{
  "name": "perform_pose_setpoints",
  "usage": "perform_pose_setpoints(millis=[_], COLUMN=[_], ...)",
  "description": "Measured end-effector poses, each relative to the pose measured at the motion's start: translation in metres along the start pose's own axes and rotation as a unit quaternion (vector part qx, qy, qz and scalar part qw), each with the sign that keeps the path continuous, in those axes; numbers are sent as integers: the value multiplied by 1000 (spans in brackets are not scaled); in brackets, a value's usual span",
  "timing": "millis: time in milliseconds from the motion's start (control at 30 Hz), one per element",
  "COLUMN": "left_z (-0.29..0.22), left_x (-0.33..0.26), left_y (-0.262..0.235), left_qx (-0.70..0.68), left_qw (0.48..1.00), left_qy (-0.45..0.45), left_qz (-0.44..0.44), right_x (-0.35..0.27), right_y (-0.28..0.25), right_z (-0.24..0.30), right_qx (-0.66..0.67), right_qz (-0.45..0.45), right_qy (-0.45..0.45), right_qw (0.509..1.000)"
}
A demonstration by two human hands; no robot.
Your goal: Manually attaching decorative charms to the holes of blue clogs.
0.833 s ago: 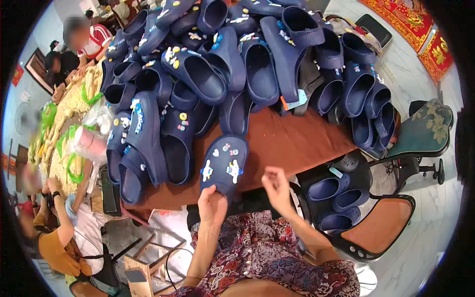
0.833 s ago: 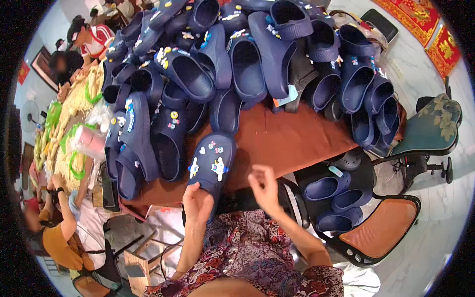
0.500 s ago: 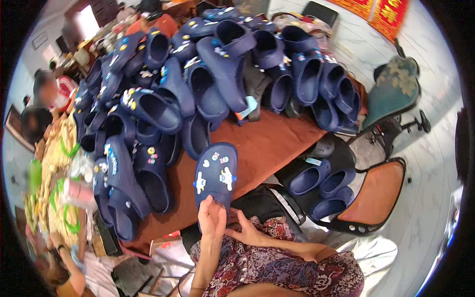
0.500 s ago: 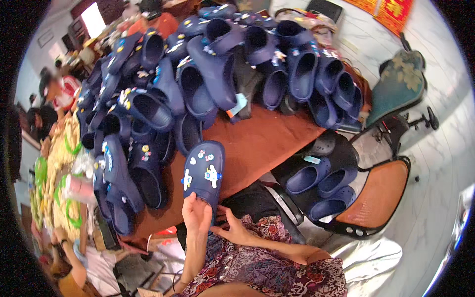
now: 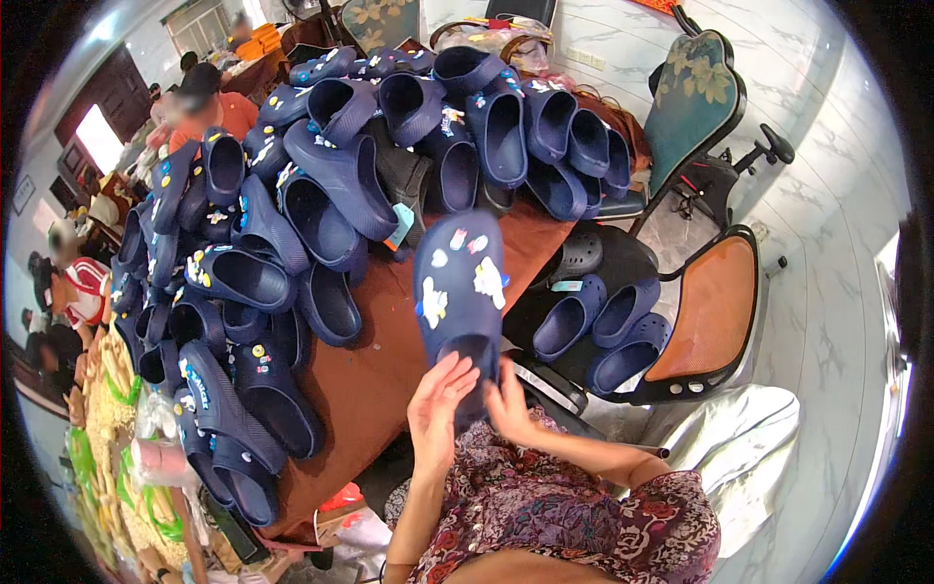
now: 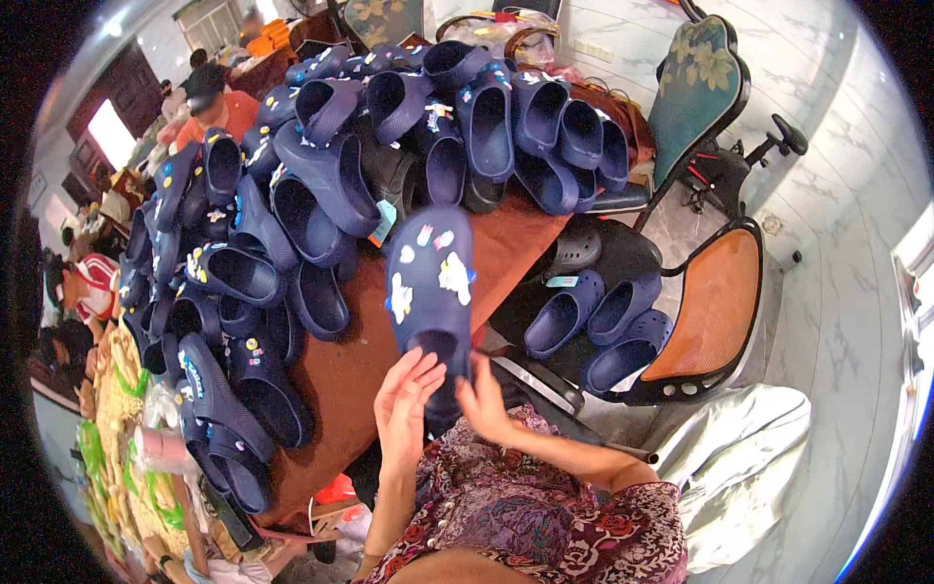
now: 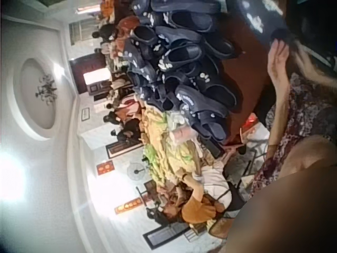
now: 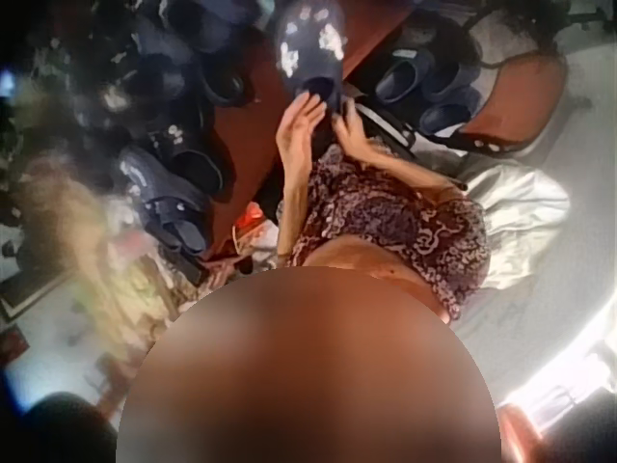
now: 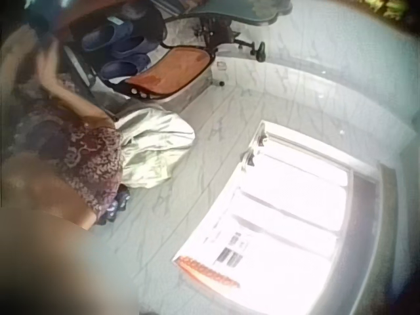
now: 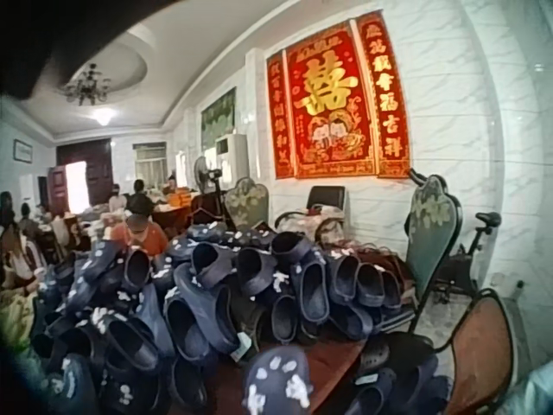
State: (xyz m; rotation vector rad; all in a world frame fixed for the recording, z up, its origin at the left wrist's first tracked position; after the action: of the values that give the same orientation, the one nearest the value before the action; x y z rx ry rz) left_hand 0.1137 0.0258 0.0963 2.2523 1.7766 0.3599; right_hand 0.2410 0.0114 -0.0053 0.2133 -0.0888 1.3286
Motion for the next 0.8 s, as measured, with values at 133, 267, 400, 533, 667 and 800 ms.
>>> perform_pose_setpoints(millis=[133,267,400,533,667,800], left_z=[11,48,65,74,91,93], left_x=[4,17,27,31,29,25], left_y=[-17,-55,-80,-96,-111,-112], left_qx=[136,202,331,407,525,572], left_qw=[984,961,916,882,814,778], left_qy=[76,79,118,107,162,179], left_qz=[-85,-171,-195,-211,-188,-187], right_x=[56,88,121,152,185,217], right_y=[-25,-30,-51,-75,-125,-137], right_z=[26,36,19,29,34,65], right_qx=[60,92,121,121,61,119], right_qz=[-118,-207,-257,-313,-296,-254], right_qy=[-59,-70,-59,-93,-163,-89], right_qw=[989,971,957,938,939,956])
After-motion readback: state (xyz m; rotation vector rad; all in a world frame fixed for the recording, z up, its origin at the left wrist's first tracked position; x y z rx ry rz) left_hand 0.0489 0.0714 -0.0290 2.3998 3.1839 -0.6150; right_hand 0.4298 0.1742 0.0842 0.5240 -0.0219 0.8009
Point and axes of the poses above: each hand's wrist, its own x-axis towards the middle knuckle, its own y-axis out of the palm, z = x × y, the point moved 1 cm from there along x, towards the middle knuckle, and after that the axes turned 12 degrees about x, right-handed, at the moved point
